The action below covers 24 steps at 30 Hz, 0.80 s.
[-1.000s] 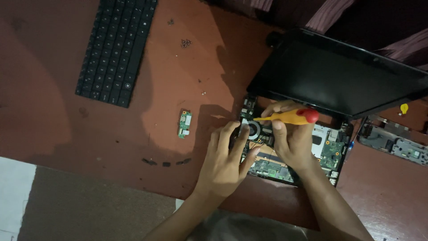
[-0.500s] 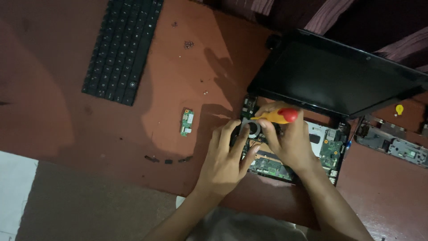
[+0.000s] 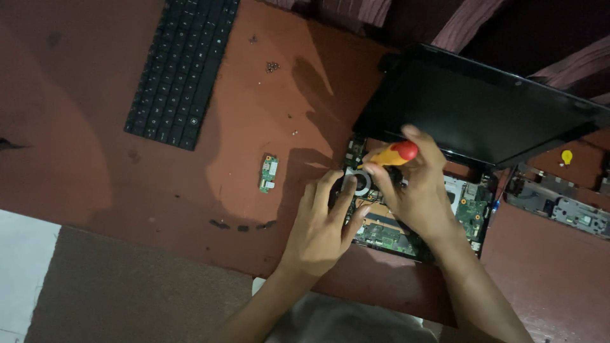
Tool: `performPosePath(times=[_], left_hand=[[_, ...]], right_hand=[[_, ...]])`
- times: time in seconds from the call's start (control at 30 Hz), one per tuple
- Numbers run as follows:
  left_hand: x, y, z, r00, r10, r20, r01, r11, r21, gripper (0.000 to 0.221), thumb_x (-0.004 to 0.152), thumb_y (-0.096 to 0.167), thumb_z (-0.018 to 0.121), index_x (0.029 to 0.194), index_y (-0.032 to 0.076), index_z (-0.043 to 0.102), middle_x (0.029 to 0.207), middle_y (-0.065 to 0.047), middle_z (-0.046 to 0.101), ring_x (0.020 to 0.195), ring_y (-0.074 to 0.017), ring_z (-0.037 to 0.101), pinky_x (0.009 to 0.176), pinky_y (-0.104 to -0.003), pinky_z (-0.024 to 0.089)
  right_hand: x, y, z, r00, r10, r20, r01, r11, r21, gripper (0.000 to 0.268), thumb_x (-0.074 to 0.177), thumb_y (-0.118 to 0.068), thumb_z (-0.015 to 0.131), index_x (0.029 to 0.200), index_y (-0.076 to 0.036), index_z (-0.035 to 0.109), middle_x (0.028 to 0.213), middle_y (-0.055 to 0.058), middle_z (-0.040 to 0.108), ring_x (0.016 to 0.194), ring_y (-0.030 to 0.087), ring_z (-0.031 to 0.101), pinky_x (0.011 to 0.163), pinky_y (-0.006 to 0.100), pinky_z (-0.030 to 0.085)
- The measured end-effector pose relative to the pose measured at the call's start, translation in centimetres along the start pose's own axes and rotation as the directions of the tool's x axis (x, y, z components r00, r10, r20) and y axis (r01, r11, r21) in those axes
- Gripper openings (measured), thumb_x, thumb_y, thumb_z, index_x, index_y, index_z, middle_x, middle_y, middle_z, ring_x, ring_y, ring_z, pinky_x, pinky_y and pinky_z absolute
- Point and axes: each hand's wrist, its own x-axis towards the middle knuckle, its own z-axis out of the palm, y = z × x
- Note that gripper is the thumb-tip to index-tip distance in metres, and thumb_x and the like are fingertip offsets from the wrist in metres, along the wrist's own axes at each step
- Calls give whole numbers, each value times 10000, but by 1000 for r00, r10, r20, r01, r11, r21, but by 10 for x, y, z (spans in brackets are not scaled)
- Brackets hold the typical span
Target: Repairing a laptop by installing a hard drive and a cooling fan and securing them with a screwdriver
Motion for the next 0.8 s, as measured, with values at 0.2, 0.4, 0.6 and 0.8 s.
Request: performPosePath(times=[0.2,0.4,0.6,0.8], left_hand=[[2,2,-3,1000,-3,14,4,1000,-21,442,1053,376,567,1231,-14,673,1281,-209,507,1017,-378,608,678,-430,546],[6,9,-14,997,-58,43,64,982,-178,417,988,223,676,1286,-61,615,1355,-211,485,1082,-340,566,891,-418,543],[3,6,-7,991,-106,80,118,979,-169,454,980,258,669,1285,-66,579,1368,-221,472,1131,-370,564,939,-453,524],[3,6,-11,995,-80,63,92,970,-224,433,1009,262,617,1271,-78,567,1367,-218,472,1150,-377,540,960,-460,492]], right_hand=[[-10,13,-4,988,-127,-87,105,969,-223,661,871,-187,894,1331,93,511,1119,241,708,867,469,728,634,453,596],[18,-24,-29,998,5,69,-9,999,47,371,1014,-46,627,1355,58,522,1407,303,613,1300,400,667,1081,426,593],[17,-9,-18,975,-184,-125,200,971,134,420,850,0,908,1129,-67,601,1137,134,611,930,190,662,757,257,567],[18,-9,-22,999,-48,5,44,943,331,226,956,99,678,1137,-4,591,1176,192,676,1129,363,761,772,275,619]])
